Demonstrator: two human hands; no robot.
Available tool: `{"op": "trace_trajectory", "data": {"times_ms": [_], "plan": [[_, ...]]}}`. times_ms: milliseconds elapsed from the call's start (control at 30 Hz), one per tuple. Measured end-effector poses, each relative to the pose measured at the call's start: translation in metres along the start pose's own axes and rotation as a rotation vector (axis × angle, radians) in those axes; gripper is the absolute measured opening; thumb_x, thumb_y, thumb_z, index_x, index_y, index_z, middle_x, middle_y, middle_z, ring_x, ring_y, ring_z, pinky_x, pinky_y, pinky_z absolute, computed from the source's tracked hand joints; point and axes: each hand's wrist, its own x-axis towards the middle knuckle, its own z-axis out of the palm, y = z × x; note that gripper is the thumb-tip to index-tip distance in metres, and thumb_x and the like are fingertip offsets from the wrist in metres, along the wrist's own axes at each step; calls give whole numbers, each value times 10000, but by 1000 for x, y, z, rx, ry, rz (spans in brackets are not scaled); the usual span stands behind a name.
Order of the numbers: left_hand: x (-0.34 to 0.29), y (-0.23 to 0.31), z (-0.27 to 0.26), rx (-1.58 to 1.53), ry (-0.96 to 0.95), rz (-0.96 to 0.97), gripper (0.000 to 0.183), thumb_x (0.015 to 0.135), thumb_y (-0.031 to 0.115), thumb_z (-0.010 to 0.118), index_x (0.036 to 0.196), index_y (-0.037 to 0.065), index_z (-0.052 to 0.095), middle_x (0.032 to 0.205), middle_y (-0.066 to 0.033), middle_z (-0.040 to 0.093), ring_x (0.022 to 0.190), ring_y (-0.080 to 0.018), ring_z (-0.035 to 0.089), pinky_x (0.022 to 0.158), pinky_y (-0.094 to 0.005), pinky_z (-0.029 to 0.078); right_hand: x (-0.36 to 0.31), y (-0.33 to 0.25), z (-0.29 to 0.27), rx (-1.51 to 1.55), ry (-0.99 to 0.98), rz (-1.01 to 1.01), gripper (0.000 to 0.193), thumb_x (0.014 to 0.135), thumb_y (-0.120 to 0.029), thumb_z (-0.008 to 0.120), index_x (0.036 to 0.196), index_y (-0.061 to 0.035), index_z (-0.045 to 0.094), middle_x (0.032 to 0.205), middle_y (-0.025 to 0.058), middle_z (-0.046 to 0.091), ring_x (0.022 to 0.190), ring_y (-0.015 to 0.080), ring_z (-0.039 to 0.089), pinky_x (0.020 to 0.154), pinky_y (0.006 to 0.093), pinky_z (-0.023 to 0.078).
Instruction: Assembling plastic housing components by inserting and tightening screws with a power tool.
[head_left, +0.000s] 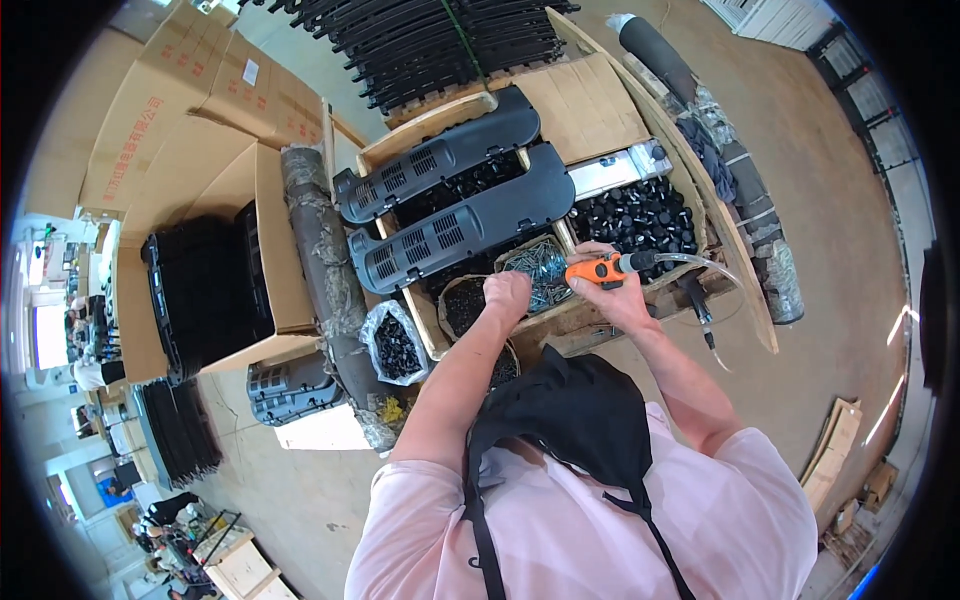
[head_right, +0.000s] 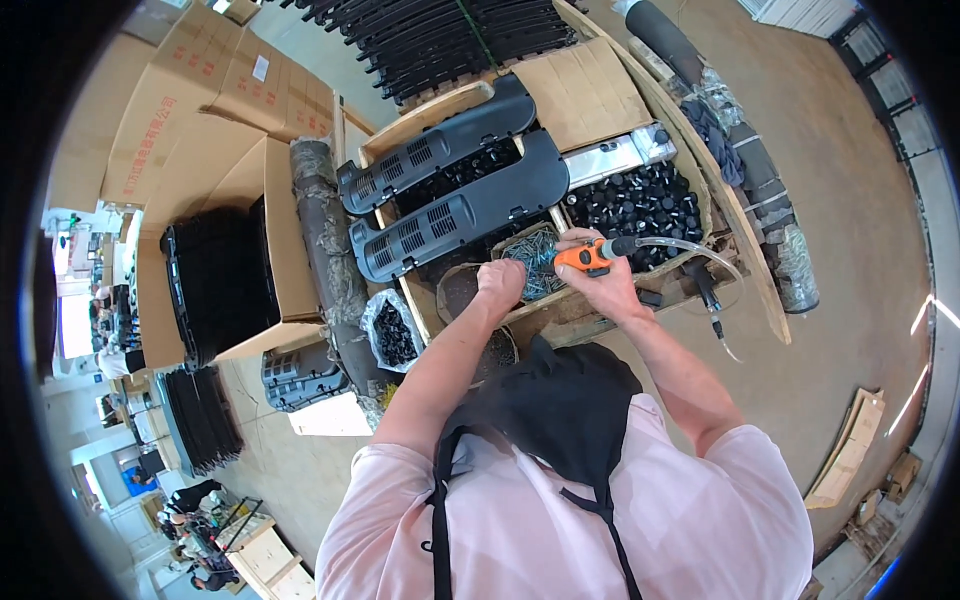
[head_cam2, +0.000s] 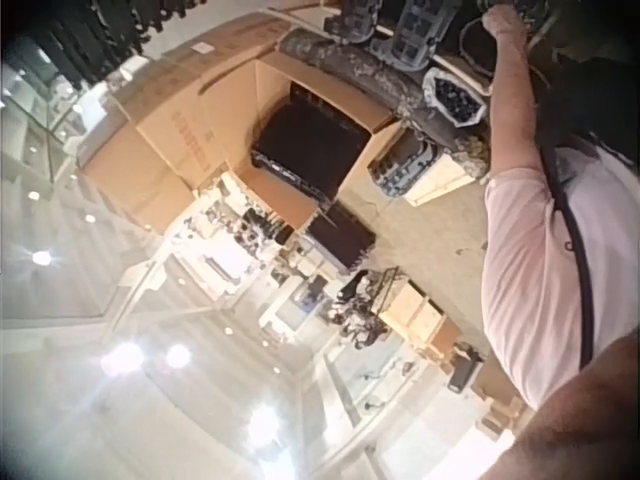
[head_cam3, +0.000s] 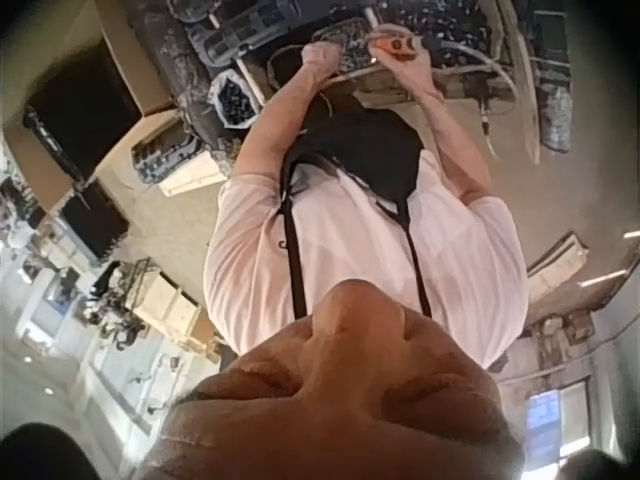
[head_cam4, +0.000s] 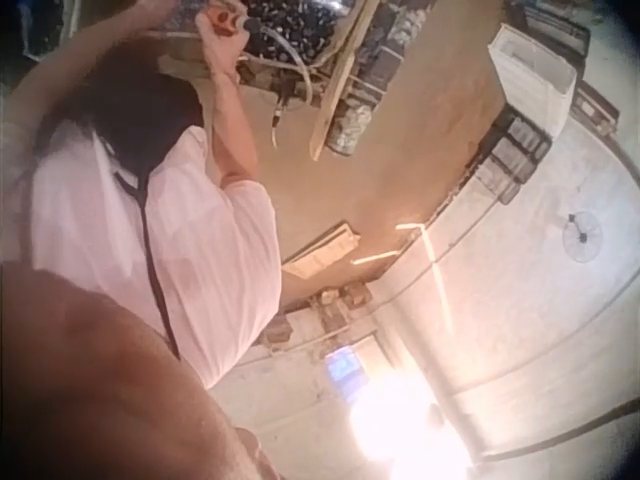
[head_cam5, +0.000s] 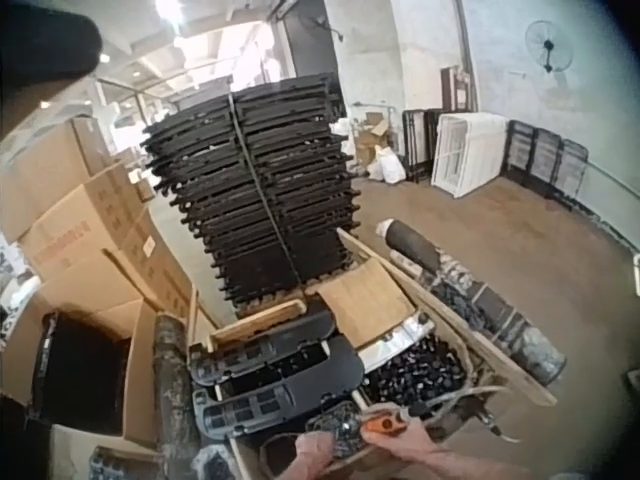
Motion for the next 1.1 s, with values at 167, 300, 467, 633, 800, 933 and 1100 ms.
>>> {"op": "trace_trajectory", "data": {"times_ms": [167, 300, 467, 633, 800, 933, 1100], "plan": [[-7, -13, -2, -121, 48, -20, 214, 880, 196, 666, 1005, 59, 772, 1027, -133, 795, 964, -305, 782, 787, -423, 622, 7, 12, -5, -7, 19, -14, 507, 861, -85, 821, 1309, -5, 599, 1178, 97, 719, 1074, 136, 668, 963, 315, 552], [-6, -7, -10, -297, 74, -43, 248, 850, 249, 674, 983, 57, 756, 1009, -180, 784, 952, -342, 773, 814, -449, 613, 11, 18, -8, -7, 23, 25, 514, 859, -89, 827, 1312, -2, 598, 1187, 105, 716, 1085, 143, 669, 978, 321, 550], [-1, -34, 7, -1204, 35, -90, 184, 886, 242, 582, 827, 74, 627, 781, -122, 673, 702, -252, 653, 642, -387, 515, 18, 18, 5, 94, 11, -20, 528, 862, -71, 820, 1330, 1, 586, 1183, 108, 718, 1101, 156, 676, 998, 335, 547], [-23, -55, -5, -2233, -229, 20, 179, 941, 256, 449, 938, 92, 521, 883, -78, 598, 715, -178, 522, 611, -322, 392, 14, 15, -14, 142, 76, 43, 505, 854, -50, 820, 1307, -7, 601, 1159, 93, 723, 1104, 161, 678, 1005, 338, 545], [-23, -95, 9, -2244, -173, -49, 258, 958, 279, 514, 948, 46, 623, 940, -96, 668, 828, -225, 624, 731, -386, 513, 19, 3, -2, 135, 54, 82, 472, 858, -61, 823, 1284, -20, 623, 1163, 80, 712, 1103, 151, 671, 999, 324, 540], [-15, -44, -14, -592, 252, -155, 298, 975, 318, 612, 1114, 93, 747, 981, -199, 776, 964, -343, 759, 860, -484, 591, 14, 16, -13, 139, 79, 75, 481, 865, -65, 821, 1299, -25, 615, 1180, 82, 712, 1101, 147, 669, 1002, 323, 539], [4, -33, 9, -46, 141, -153, 215, 969, 210, 601, 1046, 82, 757, 997, -171, 788, 922, -329, 784, 779, -445, 633, 12, 16, -4, 153, 54, 45, 505, 865, -75, 826, 1317, -24, 606, 1196, 90, 713, 1104, 150, 670, 1001, 325, 543]]}}
